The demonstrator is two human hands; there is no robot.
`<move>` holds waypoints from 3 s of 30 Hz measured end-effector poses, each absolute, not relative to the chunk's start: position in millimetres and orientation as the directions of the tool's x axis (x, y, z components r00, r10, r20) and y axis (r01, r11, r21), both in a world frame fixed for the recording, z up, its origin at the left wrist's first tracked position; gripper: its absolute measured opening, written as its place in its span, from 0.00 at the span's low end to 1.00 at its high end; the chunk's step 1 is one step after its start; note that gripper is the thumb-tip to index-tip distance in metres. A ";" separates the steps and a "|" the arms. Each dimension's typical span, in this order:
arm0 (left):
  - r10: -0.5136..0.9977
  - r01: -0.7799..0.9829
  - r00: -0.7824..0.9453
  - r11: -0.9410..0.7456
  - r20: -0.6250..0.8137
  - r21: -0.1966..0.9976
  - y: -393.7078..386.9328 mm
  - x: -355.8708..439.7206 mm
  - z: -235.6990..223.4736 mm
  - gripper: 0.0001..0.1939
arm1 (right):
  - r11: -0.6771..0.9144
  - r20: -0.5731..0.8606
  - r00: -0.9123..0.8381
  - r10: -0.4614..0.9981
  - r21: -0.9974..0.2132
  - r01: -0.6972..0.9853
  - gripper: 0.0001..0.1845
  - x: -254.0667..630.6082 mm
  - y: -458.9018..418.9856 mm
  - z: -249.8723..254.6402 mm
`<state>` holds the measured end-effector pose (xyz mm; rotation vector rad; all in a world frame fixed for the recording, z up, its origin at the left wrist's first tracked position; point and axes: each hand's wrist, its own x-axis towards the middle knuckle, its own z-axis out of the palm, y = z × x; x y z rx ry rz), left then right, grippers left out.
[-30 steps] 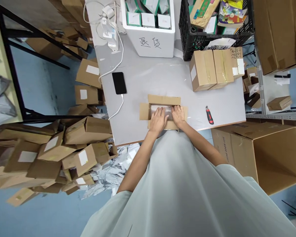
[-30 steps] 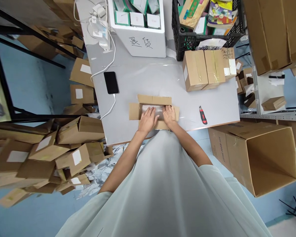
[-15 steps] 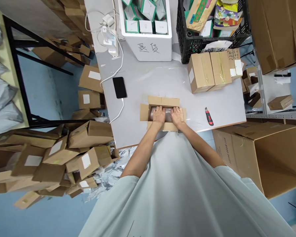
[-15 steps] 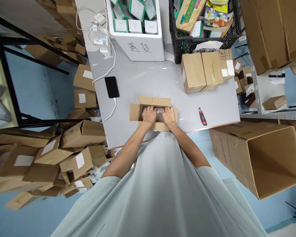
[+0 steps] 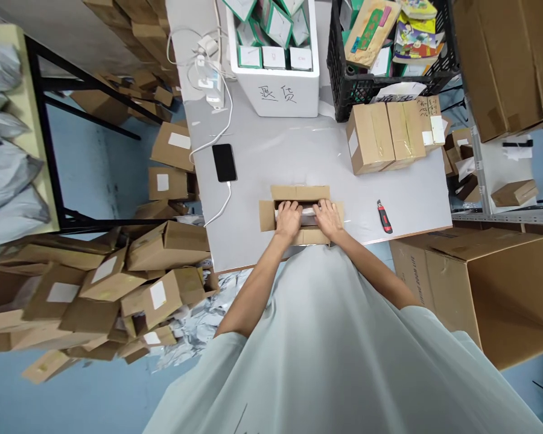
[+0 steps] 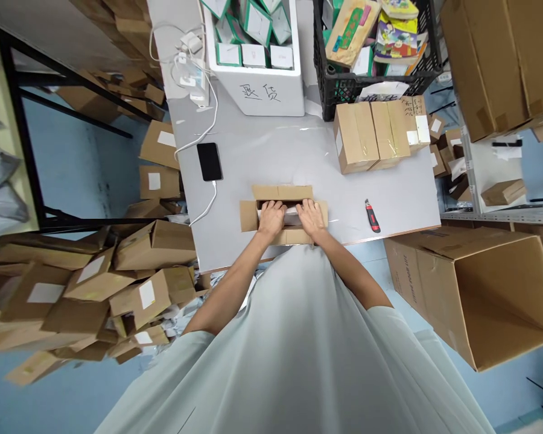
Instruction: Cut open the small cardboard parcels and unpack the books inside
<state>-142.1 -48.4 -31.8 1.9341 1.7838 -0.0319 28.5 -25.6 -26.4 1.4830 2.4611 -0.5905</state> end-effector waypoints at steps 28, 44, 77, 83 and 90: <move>0.963 0.034 -0.041 0.266 -0.265 0.963 -102.6 -75.7 58.0 0.31 | -0.359 -0.346 0.111 0.932 -0.925 0.128 0.34 129.3 -63.7 80.4; 0.901 0.445 -0.411 0.335 -0.143 0.830 -123.2 -157.4 5.5 0.20 | -0.457 -0.429 0.172 0.887 -0.762 0.459 0.26 213.1 -73.6 -65.2; 0.362 0.066 -0.901 0.658 -0.238 0.750 -216.6 -320.0 -18.8 0.21 | -0.077 -0.319 -0.645 0.695 -0.924 0.374 0.22 -50.4 -40.8 -31.1; 0.453 0.324 -0.891 0.592 0.028 0.738 -192.1 -275.8 9.9 0.24 | -0.168 -0.376 -0.479 0.793 -0.891 0.422 0.21 2.3 -38.6 -56.5; 0.930 0.340 -0.315 0.295 -0.188 0.893 -115.4 -149.3 12.7 0.21 | -0.306 -0.332 0.095 0.939 -0.674 0.673 0.26 159.1 -35.9 -81.5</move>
